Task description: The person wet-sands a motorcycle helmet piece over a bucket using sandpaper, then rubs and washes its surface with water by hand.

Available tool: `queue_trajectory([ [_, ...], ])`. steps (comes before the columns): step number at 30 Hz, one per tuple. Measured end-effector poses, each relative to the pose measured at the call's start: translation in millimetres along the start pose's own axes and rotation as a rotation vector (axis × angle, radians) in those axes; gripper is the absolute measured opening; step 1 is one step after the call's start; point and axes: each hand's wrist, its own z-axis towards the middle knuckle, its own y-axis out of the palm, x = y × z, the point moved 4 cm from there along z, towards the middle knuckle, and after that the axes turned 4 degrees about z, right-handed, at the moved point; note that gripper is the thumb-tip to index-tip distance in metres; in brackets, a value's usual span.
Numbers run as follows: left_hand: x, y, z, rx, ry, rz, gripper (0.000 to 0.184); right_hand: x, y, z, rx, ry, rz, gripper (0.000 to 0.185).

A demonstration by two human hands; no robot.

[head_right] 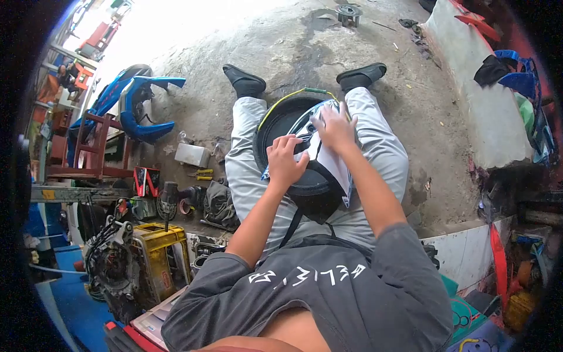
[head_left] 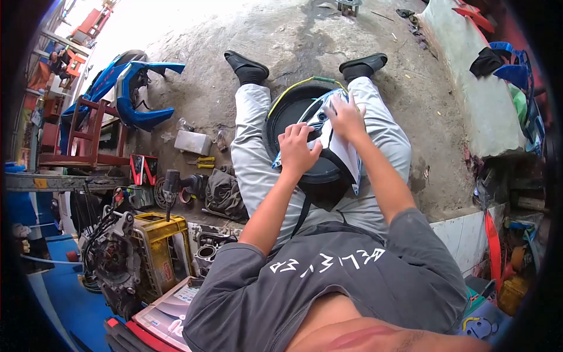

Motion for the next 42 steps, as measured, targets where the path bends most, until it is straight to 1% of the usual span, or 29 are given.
queue_trajectory([
  [1, 1, 0, 2, 0.002, 0.001, 0.006, 0.04, -6, -2, -24, 0.005, -0.012, 0.03, 0.081],
  [3, 4, -2, 2, -0.004, 0.003, 0.017, 0.04, -16, -4, -79, -0.009, -0.11, 0.099, 0.077],
  [6, 1, 1, 1, 0.018, 0.028, 0.005, 0.04, -32, -15, -137, -0.022, -0.118, 0.053, 0.079],
  [9, 2, 2, 2, 0.012, 0.029, -0.007, 0.039, -31, -16, -123, 0.019, -0.049, 0.065, 0.083],
  [12, 2, -2, -1, 0.016, 0.024, -0.005, 0.038, -17, -12, -67, 0.051, 0.008, 0.026, 0.088],
  [14, 2, -3, 1, 0.025, 0.026, -0.006, 0.038, -15, -14, -25, 0.003, 0.044, -0.022, 0.09],
  [15, 2, -3, 0, 0.027, 0.026, -0.006, 0.038, -15, -14, -9, 0.013, 0.045, -0.039, 0.091],
  [18, 0, -2, -2, 0.029, 0.026, -0.008, 0.038, -13, -5, 19, 0.015, 0.052, -0.072, 0.09],
  [19, 0, -1, -2, 0.029, 0.026, -0.011, 0.038, -14, -2, 19, 0.01, 0.07, -0.078, 0.086],
  [22, 0, 0, -1, 0.033, 0.031, -0.017, 0.038, -15, 3, -10, 0.032, 0.017, -0.008, 0.085],
  [26, 0, -3, -1, 0.023, 0.035, -0.019, 0.038, -36, -9, -97, -0.021, -0.055, 0.115, 0.076],
  [29, 2, -3, 0, 0.026, 0.04, -0.023, 0.038, -38, -5, -134, 0.023, -0.041, 0.105, 0.064],
  [32, 2, -3, 0, 0.024, 0.044, -0.016, 0.037, -29, 0, -106, 0.034, 0.001, 0.136, 0.061],
  [35, -1, -2, 2, 0.023, 0.046, -0.04, 0.037, -22, 2, -48, 0.048, 0.026, 0.056, 0.06],
  [38, -3, 0, -1, 0.02, 0.04, -0.051, 0.038, -13, 4, 12, 0.047, 0.113, -0.033, 0.059],
  [42, -2, -1, -2, 0.026, 0.036, -0.037, 0.038, -12, 10, 22, 0.018, 0.106, -0.101, 0.058],
])
